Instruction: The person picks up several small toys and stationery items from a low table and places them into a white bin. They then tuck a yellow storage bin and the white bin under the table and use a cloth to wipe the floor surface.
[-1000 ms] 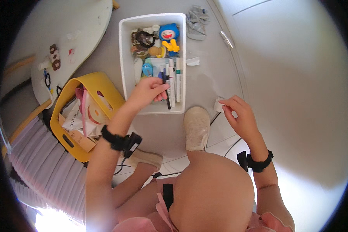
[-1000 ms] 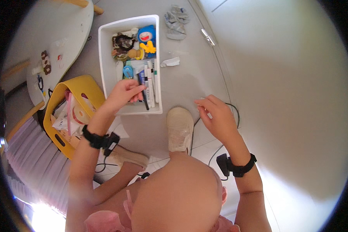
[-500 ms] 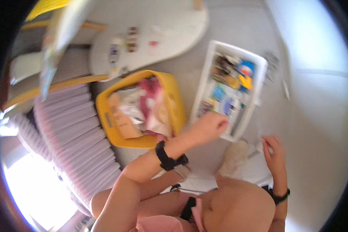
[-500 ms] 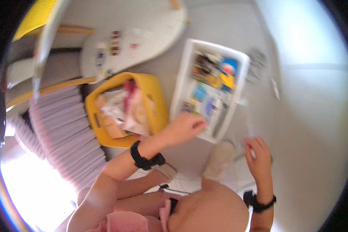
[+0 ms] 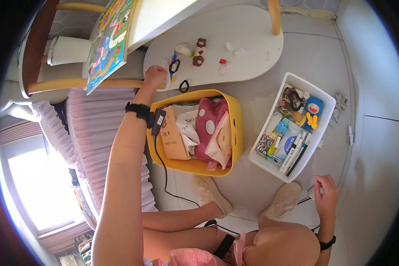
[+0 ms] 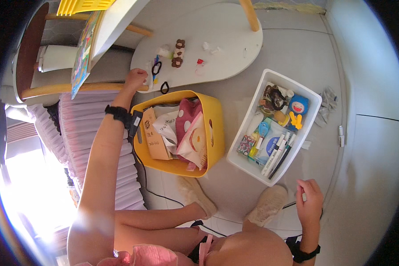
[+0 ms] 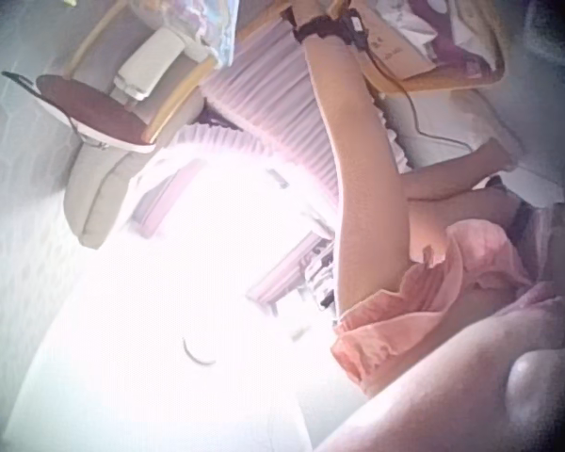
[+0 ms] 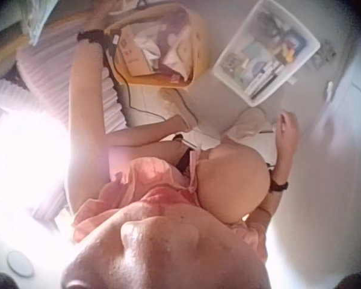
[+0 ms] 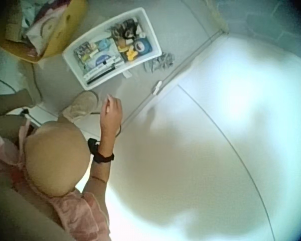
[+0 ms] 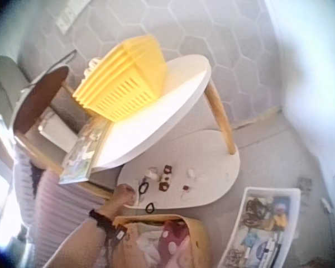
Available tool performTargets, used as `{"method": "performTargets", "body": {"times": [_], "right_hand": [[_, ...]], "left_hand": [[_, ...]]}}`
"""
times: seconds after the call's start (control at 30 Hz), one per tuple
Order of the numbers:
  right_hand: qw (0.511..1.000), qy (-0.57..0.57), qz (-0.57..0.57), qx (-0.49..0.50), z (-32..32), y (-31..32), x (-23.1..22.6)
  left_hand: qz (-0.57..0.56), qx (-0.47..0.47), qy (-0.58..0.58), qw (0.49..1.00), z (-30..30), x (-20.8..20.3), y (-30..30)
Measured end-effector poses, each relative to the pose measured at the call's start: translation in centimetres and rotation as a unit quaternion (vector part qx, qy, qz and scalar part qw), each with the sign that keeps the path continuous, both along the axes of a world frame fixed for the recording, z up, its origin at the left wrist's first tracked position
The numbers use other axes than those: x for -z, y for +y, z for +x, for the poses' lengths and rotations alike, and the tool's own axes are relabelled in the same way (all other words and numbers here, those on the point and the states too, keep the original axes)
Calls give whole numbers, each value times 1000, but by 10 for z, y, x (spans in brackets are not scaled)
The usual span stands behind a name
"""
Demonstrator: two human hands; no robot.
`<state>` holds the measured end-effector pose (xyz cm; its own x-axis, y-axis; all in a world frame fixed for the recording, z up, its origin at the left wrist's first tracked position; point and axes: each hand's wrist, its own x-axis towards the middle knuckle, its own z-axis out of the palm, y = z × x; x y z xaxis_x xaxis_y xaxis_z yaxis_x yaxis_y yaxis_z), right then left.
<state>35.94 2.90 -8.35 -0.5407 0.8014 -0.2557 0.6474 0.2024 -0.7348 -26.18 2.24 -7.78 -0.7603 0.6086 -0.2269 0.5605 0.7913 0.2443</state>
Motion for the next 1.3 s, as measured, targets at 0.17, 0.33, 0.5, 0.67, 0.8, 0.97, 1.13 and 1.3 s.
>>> {"method": "performTargets", "body": {"times": [0.17,0.33,0.5,0.67,0.8,0.97,1.13,1.3], "right_hand": [[1000,-23,-12,11,5,-1,-8],[1000,-20,-11,0,7,2,-9],[1000,-27,-8,10,7,7,-3],[999,-31,-10,7,9,13,-1],[999,-38,4,-6,9,12,1],[999,-44,-2,12,9,9,1],[996,-58,-45,49,12,11,-4],[998,-61,-19,26,11,13,-4]], "left_hand": [[-47,76,0,996,-6,15,16],[-88,329,14,940,21,17,3],[-91,301,-52,948,29,24,-5],[10,153,-125,980,6,14,8],[22,126,31,991,-7,10,21],[5,120,-49,991,-17,17,35],[39,173,24,984,-27,23,29],[-15,132,48,990,-32,32,20]]}}
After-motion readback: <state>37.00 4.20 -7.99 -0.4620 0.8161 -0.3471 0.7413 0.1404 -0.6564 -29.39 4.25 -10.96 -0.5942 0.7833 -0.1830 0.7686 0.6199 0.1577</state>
